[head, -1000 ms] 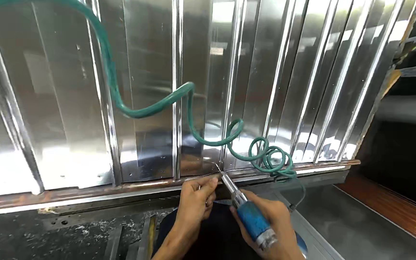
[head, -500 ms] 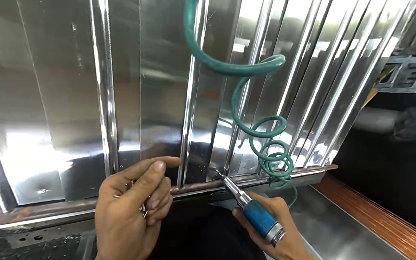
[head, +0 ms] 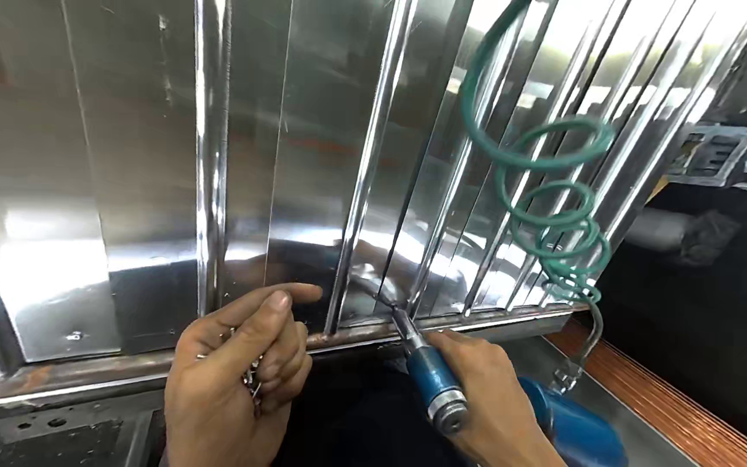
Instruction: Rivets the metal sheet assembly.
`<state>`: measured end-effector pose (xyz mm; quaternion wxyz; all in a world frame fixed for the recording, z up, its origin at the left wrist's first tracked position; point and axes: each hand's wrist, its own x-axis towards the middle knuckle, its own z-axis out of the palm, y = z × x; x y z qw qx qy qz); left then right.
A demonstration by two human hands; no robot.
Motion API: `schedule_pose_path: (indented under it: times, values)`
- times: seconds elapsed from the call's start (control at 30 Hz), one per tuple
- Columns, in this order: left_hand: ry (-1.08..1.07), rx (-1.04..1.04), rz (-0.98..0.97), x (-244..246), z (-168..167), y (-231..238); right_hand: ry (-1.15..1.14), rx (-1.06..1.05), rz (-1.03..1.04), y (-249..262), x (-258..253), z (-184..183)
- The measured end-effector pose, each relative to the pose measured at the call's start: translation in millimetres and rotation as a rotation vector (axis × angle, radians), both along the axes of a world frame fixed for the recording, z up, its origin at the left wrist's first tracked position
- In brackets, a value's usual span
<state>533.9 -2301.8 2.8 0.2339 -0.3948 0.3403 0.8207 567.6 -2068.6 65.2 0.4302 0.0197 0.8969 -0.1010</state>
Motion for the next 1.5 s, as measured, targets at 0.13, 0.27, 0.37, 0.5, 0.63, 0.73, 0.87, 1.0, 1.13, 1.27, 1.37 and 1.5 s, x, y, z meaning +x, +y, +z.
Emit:
schedule_pose_path:
  times: [0.13,0.27,0.37,0.5,0.63,0.73,0.87,1.0,1.13,1.27,1.37,1.5]
  values:
    - [0.036,0.061,0.023,-1,6,16,0.081,0.106,0.227,0,14,-6]
    - [0.042,0.167,0.075,8,25,31,0.028,0.067,0.037,6,28,0]
    - [0.051,0.208,0.117,22,44,32,0.197,-0.019,-0.079,15,46,1]
    - [0.044,0.183,0.151,52,55,31,0.323,-0.122,-0.133,23,58,-4]
    - [0.026,0.183,0.190,72,61,27,0.292,-0.151,-0.159,24,59,-6]
    - [0.008,0.158,0.210,76,53,23,0.247,-0.137,-0.133,24,53,-6]
    - [-0.058,0.171,0.200,67,38,23,0.183,-0.104,-0.070,21,41,-8]
    - [-0.090,0.184,0.217,45,38,27,0.064,-0.028,0.026,19,25,-8]
    - [-0.086,0.275,0.200,34,47,41,0.122,-0.125,-0.139,34,37,1]
    - [-0.094,0.424,0.219,54,61,57,0.369,-0.461,-0.363,51,80,46]
    - [-0.153,0.508,0.207,77,71,87,0.476,-0.591,-0.474,42,111,81]
    - [-0.164,0.505,0.197,119,95,131,0.642,-0.647,-0.525,30,157,82]
